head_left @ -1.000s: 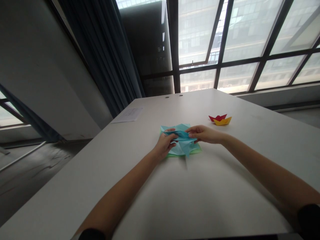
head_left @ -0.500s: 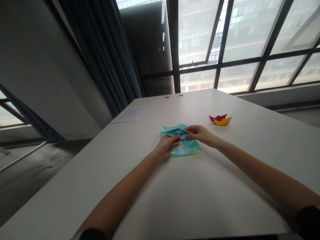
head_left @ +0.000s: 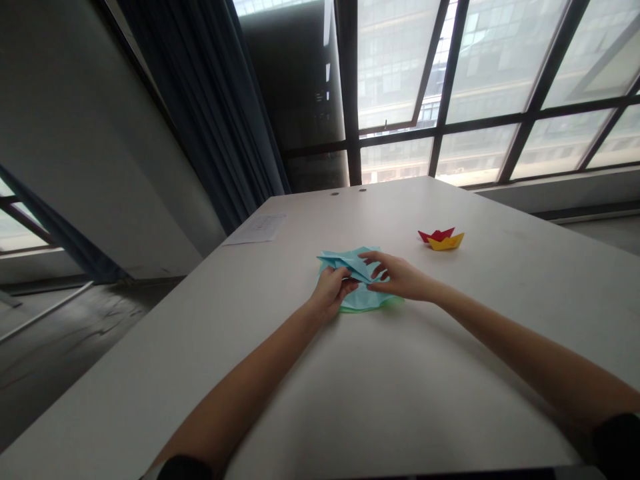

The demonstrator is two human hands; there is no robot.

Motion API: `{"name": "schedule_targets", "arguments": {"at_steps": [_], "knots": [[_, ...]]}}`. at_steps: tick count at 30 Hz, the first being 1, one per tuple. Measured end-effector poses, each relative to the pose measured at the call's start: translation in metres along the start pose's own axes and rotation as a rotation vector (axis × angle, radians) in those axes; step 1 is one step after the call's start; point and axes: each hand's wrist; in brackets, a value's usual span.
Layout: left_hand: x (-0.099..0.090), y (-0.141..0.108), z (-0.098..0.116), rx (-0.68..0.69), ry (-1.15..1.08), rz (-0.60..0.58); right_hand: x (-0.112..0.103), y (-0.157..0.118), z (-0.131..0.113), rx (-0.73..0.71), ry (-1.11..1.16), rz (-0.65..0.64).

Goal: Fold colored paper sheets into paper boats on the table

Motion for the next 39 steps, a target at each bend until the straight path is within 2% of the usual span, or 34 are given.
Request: {"name": "schedule_targets", "arguments": {"at_steps": [4, 8, 12, 15, 23, 28, 33, 39], "knots": [[-0.001, 0.0, 0.002, 0.015, 0.005, 0.023, -0.002, -0.001, -0.004, 0.009, -0.037, -0.024], [-0.002, 0.001, 0.001, 0.088, 0.102, 0.037, -0.002, -0.001, -0.003, 0.008, -0.047, -0.037], [0.0, -0.001, 0.0, 0.154, 0.224, -0.012, 0.0, 0.002, 0.0, -0.005, -0.069, 0.062], [0.002, -0.003, 0.0, 0.18, 0.231, -0.038, 0.002, 0.004, 0.001, -0.02, -0.126, 0.122], [0.001, -0.002, 0.0, 0.206, 0.318, -0.071, 0.001, 0.005, 0.003, 0.051, -0.179, 0.161], [0.001, -0.003, 0.0, 0.168, 0.261, -0.123, -0.001, 0.005, 0.007, 0.118, -0.311, 0.199], [-0.004, -0.003, 0.001, 0.148, 0.168, -0.094, -0.008, 0.008, 0.02, 0.231, -0.2, 0.195], [-0.013, 0.002, 0.002, 0.322, 0.146, 0.085, -0.011, 0.013, 0.038, 0.326, 0.097, 0.135]]}}
Point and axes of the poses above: each hand's wrist, its own y-axis towards the middle knuckle, its own x-axis out of the palm, z = x × y, and after that the axes turned 2 degrees about -y, right-handed
